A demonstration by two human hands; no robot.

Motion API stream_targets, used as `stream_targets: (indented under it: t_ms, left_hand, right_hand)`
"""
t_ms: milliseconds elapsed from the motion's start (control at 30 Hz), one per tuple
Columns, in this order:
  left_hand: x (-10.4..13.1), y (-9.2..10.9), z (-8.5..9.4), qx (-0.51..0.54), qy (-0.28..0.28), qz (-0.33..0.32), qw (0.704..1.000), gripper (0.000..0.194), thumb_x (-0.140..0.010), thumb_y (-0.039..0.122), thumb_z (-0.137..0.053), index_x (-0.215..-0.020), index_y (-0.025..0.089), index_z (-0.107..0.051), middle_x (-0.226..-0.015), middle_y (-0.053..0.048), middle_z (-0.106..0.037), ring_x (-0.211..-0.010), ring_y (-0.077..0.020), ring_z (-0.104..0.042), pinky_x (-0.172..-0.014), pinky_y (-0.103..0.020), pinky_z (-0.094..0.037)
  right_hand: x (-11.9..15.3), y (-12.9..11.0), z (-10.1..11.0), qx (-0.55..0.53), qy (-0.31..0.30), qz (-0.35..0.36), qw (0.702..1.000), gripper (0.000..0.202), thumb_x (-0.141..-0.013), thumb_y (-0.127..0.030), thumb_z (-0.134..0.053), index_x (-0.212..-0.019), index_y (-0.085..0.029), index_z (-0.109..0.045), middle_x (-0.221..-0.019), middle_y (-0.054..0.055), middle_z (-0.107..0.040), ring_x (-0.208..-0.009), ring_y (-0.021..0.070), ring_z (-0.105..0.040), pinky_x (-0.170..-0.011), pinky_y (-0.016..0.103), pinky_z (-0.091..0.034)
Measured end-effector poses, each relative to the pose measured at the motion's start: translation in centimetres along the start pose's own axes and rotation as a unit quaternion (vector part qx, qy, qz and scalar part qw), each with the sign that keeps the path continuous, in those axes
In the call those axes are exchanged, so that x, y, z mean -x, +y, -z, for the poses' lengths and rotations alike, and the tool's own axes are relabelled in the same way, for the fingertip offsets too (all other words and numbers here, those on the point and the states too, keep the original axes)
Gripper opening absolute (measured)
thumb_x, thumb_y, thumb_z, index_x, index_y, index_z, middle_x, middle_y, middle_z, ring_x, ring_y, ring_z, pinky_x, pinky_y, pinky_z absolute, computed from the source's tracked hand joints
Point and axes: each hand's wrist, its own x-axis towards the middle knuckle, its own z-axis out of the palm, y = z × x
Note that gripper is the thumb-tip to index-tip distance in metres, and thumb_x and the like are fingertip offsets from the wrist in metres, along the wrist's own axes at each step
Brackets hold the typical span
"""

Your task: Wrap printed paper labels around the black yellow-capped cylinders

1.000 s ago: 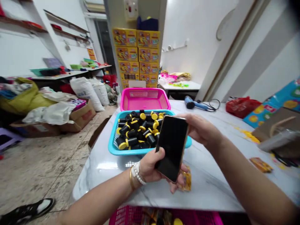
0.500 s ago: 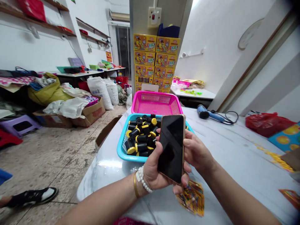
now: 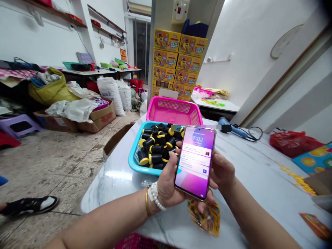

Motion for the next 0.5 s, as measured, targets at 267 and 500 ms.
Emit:
stream_targets:
  t_ms: [267,500]
  left_hand:
    - [0.0,-0.1,-0.32,-0.038,0.027,-0.031,0.998,0.102,-0.086,0.089,-0.031,-0.131,0.004,-0.064,-0.107,-0.027,-0.075,-0.086,-0.0358,-0.077,-0.061,-0.037,-0.06]
    - [-0.01,0.26,-0.79,-0.037,0.057,-0.038,0.997,0.098,-0.088,0.087,-0.03,-0.14,0.009,-0.059,-0.107,-0.023,-0.076,-0.086,-0.0347,-0.078,-0.065,-0.04,-0.062]
  right_hand:
    - [-0.11,0.6,0.44,-0.058,-0.066,0.027,0.996,0.068,-0.072,-0.061,-0.075,-0.131,-0.028,-0.064,-0.145,0.016,-0.062,-0.067,0.0143,-0.073,-0.036,0.016,-0.046]
    - [-0.11,0.78,0.96,-0.037,-0.058,0.013,0.998,0.079,-0.071,-0.067,-0.073,-0.134,-0.02,-0.063,-0.136,0.022,-0.067,-0.038,0.0031,-0.05,-0.027,0.015,-0.032]
